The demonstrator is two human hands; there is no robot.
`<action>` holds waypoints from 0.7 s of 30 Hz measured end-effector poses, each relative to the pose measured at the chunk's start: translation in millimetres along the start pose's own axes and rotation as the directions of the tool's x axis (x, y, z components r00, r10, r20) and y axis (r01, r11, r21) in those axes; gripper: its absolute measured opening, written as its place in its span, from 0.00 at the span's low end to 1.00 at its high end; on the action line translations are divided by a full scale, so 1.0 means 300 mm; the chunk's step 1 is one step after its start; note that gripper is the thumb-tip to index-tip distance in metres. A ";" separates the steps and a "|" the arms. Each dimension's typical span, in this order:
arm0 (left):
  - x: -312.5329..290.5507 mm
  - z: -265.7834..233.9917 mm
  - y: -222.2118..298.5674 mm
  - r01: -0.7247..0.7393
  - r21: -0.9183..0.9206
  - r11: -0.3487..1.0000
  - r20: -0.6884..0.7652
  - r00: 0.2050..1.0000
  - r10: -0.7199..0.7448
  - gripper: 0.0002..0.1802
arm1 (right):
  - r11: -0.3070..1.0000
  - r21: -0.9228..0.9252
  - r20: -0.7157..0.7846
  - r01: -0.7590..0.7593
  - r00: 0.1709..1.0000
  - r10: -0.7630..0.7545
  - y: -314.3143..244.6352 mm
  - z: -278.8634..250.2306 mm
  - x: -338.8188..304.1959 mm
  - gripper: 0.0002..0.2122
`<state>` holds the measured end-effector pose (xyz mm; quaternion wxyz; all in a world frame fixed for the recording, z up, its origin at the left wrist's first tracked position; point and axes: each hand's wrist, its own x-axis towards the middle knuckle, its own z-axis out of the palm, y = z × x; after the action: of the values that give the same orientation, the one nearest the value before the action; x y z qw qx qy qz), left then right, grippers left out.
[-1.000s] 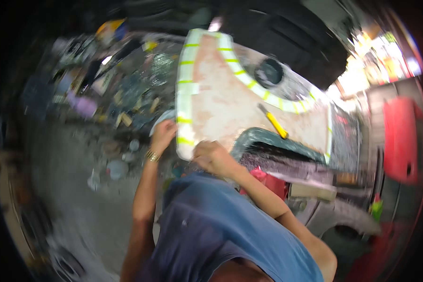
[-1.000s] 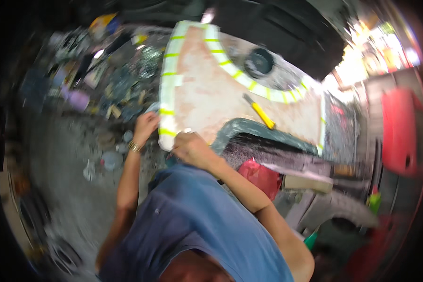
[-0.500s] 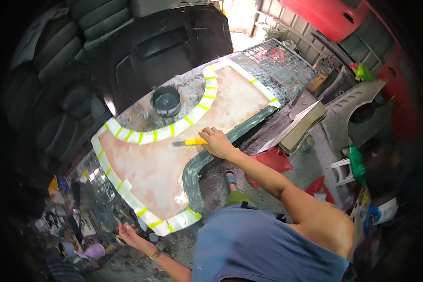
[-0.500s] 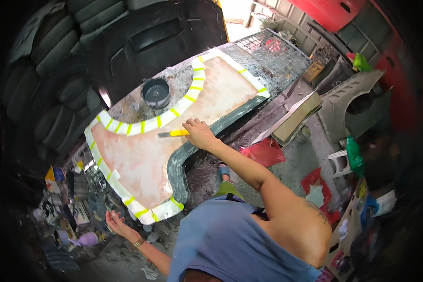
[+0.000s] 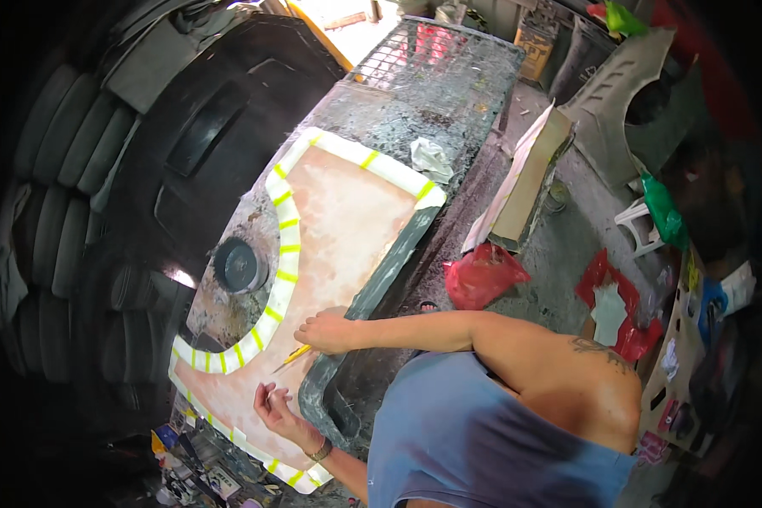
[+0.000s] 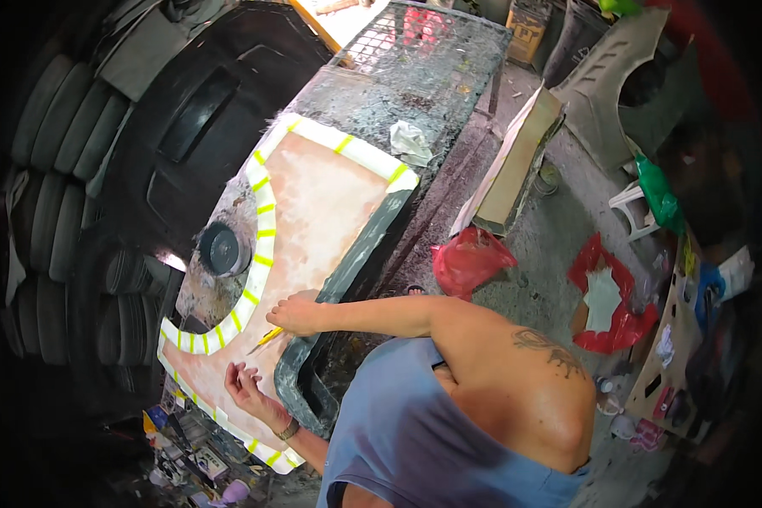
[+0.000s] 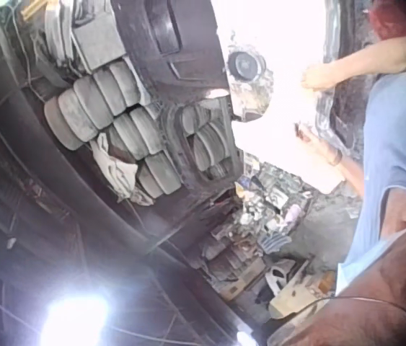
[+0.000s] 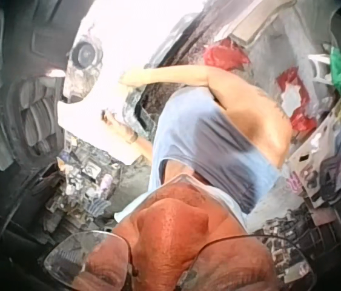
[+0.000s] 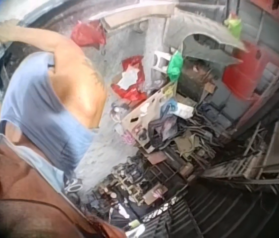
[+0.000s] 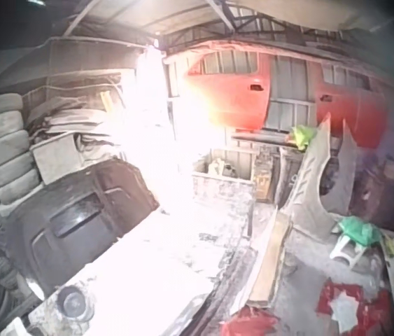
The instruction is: The person applies masking tape to the edges of a car bumper, using a utility knife to cut the tape and a spray bottle to clean the surface. They repeatedly smooth the tape and remove excess pieces to prepare the bumper for painting.
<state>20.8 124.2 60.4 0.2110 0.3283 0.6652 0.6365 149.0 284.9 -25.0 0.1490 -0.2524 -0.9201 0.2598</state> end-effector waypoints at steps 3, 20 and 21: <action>0.036 0.132 0.038 -0.040 0.015 0.999 0.184 0.982 0.037 0.16 | 0.905 0.399 0.050 -0.149 0.989 0.141 0.046 -0.131 -0.121 0.16; 0.140 0.446 0.007 0.162 -0.078 0.984 0.692 0.719 -0.063 0.12 | 0.616 0.560 -0.376 -0.554 0.493 0.785 0.200 -0.427 -0.867 0.26; 0.140 0.457 0.013 0.155 -0.064 0.986 0.703 0.709 -0.066 0.12 | 0.615 0.548 -0.379 -0.567 0.487 0.787 0.216 -0.424 -0.877 0.26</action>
<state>88.1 250.9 56.2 0.5031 0.4904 0.5161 0.4900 443.7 241.5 5.9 0.3511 -0.6359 -0.5826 0.3646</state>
